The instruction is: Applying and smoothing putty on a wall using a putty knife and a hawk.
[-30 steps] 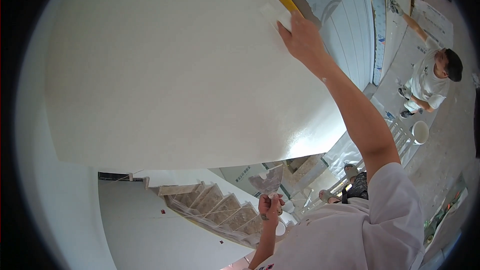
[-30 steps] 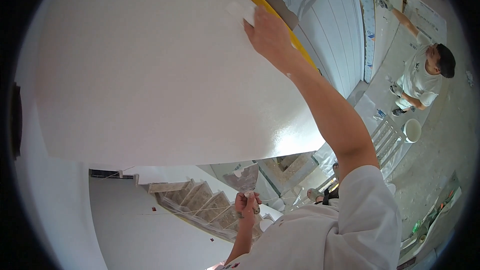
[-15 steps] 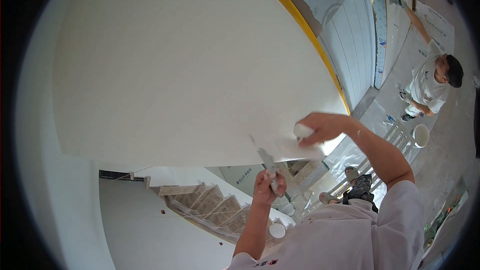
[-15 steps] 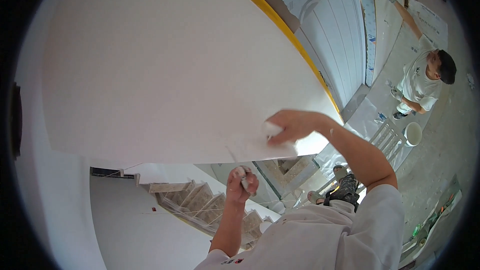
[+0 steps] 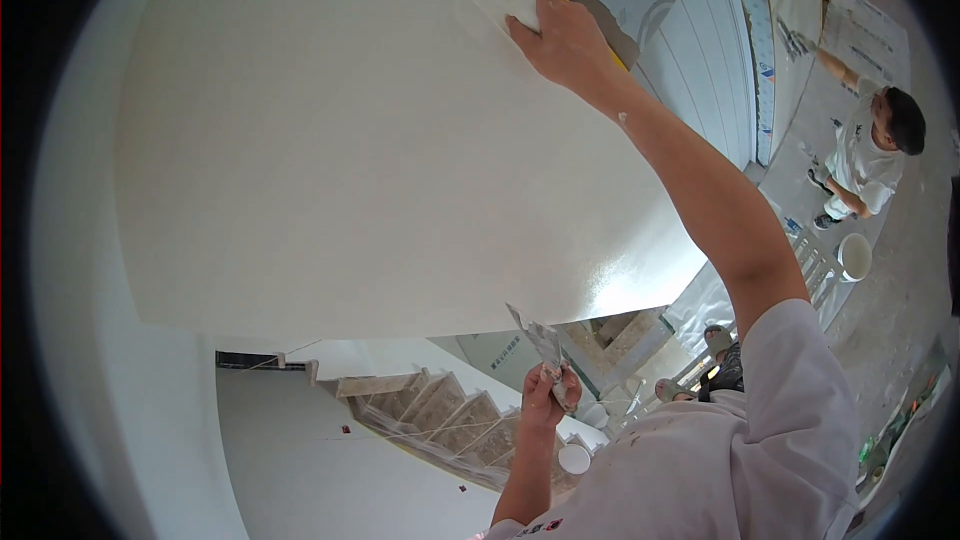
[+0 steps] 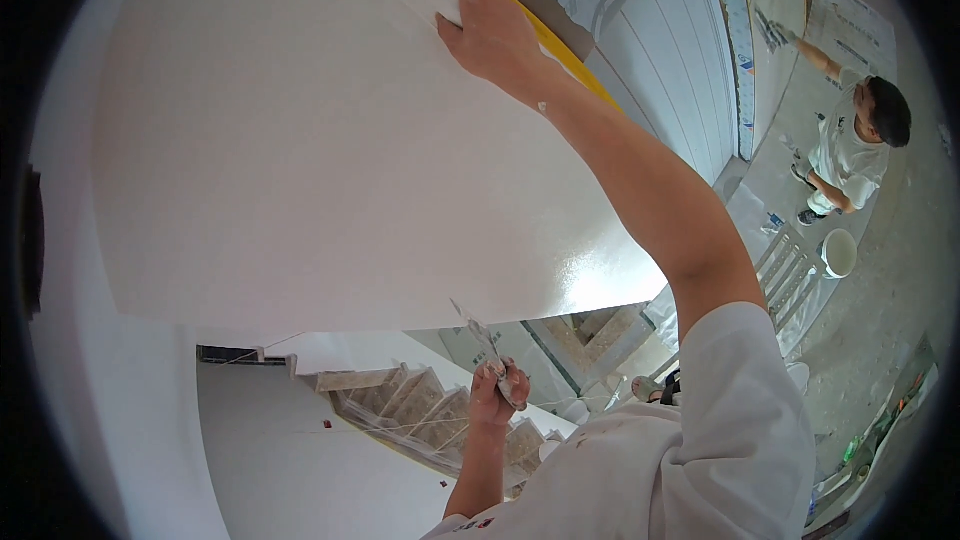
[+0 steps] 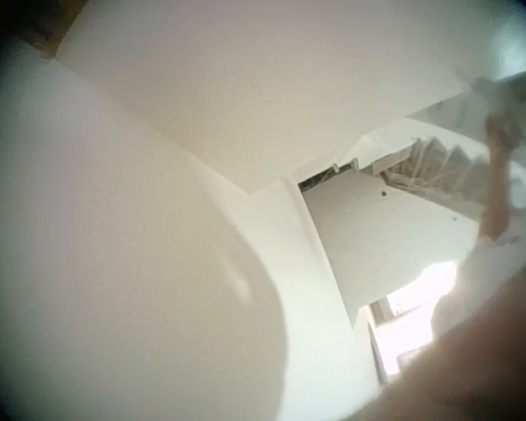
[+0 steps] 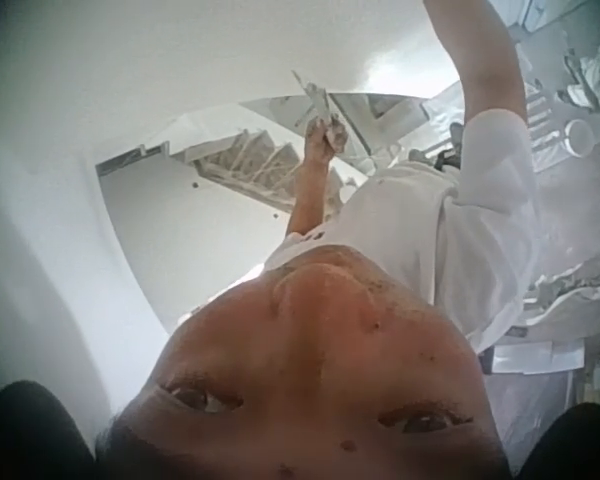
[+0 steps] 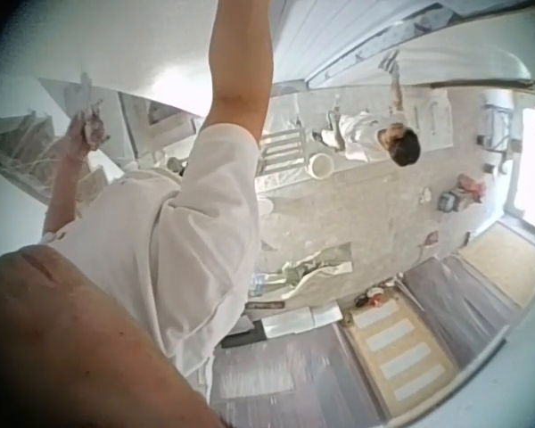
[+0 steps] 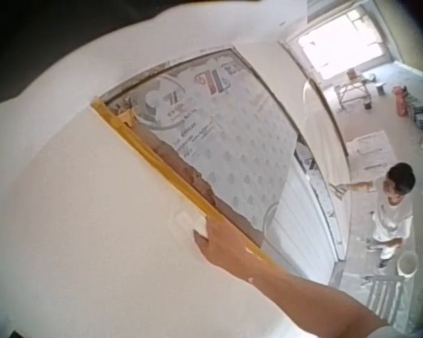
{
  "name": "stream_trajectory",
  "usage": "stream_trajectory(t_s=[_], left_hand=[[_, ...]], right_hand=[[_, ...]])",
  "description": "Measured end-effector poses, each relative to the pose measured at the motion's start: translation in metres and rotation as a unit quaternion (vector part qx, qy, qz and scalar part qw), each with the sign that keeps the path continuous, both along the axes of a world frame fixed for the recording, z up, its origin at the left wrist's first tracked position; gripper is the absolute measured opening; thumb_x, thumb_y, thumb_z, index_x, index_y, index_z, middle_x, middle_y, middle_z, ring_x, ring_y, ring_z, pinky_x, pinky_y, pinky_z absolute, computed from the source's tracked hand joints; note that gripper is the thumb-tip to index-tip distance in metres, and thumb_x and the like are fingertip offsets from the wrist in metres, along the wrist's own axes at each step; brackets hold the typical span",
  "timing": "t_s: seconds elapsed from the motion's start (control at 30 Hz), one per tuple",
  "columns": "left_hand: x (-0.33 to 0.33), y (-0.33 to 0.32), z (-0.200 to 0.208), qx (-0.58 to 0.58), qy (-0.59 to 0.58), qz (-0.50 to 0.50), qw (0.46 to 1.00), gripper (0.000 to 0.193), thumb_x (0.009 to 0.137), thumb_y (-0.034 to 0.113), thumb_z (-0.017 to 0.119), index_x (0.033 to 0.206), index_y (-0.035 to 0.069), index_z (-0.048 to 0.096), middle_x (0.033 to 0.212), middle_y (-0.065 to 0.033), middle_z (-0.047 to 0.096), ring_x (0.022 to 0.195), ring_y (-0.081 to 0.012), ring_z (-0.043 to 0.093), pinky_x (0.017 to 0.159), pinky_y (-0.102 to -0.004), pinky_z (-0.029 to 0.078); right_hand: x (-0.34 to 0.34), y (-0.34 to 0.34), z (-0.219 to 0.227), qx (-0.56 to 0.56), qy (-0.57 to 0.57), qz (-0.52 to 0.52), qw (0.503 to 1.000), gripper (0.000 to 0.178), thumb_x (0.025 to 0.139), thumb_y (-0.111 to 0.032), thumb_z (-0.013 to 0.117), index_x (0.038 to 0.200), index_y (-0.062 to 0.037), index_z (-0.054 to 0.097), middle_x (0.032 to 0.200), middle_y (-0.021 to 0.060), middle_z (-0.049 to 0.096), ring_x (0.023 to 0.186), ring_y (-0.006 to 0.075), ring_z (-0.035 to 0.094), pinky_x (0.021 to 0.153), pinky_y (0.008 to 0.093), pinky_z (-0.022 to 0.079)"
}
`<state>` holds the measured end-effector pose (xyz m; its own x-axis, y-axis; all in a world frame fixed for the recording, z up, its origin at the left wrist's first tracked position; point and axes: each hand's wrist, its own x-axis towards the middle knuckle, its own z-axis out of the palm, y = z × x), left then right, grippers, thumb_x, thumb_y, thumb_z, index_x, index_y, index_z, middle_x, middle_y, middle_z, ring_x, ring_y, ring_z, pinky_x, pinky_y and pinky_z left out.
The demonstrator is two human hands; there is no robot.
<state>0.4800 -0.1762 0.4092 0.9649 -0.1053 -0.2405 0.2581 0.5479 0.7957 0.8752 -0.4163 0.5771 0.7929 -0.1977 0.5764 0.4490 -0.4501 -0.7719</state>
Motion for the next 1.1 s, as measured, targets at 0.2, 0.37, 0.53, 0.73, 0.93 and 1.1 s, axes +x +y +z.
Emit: stream_trajectory(t_s=[0.2,0.37,0.53,0.73,0.93,1.1], left_hand=[[-0.005,0.007,-0.004,0.002,0.021,0.026,0.999,0.03,0.096,0.029,0.056,0.104,0.0,0.061,0.081,-0.0078,0.063,0.058,-0.0197,0.054,0.051,-0.0325,0.041],[0.0,0.017,-0.002,0.008,0.021,0.018,1.0,0.029,0.096,0.028,0.056,0.105,0.0,0.061,0.082,-0.008,0.064,0.058,-0.0197,0.055,0.052,-0.0327,0.042],[0.005,0.016,0.001,0.026,0.013,0.013,0.999,0.03,0.096,0.028,0.056,0.106,0.001,0.06,0.082,-0.0076,0.064,0.06,-0.0194,0.055,0.052,-0.0326,0.042],[-0.006,0.009,-0.001,0.017,0.026,0.003,1.0,0.032,0.096,0.031,0.056,0.106,0.001,0.06,0.083,-0.0086,0.064,0.06,-0.0201,0.055,0.054,-0.033,0.042],[-0.031,0.009,-0.013,-0.006,0.023,0.0,1.0,0.026,0.096,0.027,0.056,0.102,0.003,0.061,0.085,-0.0113,0.065,0.064,-0.0216,0.058,0.056,-0.0329,0.046],[-0.044,0.001,-0.018,-0.007,0.021,0.007,1.0,0.025,0.096,0.027,0.056,0.1,0.003,0.062,0.086,-0.0116,0.065,0.065,-0.0215,0.057,0.057,-0.0332,0.047]], right_hand=[[0.009,0.008,-0.037,-0.041,-0.016,-0.036,0.998,0.038,0.089,-0.032,0.057,0.082,0.0049,0.052,0.069,0.0232,0.06,0.069,0.0395,0.061,0.062,0.0471,0.049],[0.007,0.012,-0.049,-0.042,0.073,-0.009,0.996,0.04,0.09,-0.034,0.056,0.085,0.0055,0.051,0.07,0.0223,0.06,0.071,0.0391,0.061,0.064,0.0467,0.049],[0.01,0.015,-0.045,-0.019,-0.035,-0.028,0.999,0.044,0.09,-0.035,0.057,0.09,0.0082,0.052,0.069,0.0243,0.06,0.069,0.041,0.06,0.063,0.0472,0.049],[0.015,0.007,-0.037,-0.021,-0.02,0.017,0.999,0.047,0.09,-0.037,0.058,0.094,0.0101,0.052,0.065,0.0248,0.059,0.065,0.0414,0.06,0.06,0.0472,0.048],[-0.019,-0.002,-0.053,-0.036,0.017,-0.007,0.999,0.041,0.09,-0.037,0.056,0.089,0.0037,0.051,0.072,0.0212,0.06,0.072,0.0388,0.06,0.067,0.0461,0.048],[-0.017,-0.007,-0.018,0.0,-0.061,-0.012,0.998,0.043,0.09,-0.035,0.058,0.085,0.0062,0.05,0.065,0.0234,0.058,0.065,0.0419,0.058,0.06,0.0475,0.047]])
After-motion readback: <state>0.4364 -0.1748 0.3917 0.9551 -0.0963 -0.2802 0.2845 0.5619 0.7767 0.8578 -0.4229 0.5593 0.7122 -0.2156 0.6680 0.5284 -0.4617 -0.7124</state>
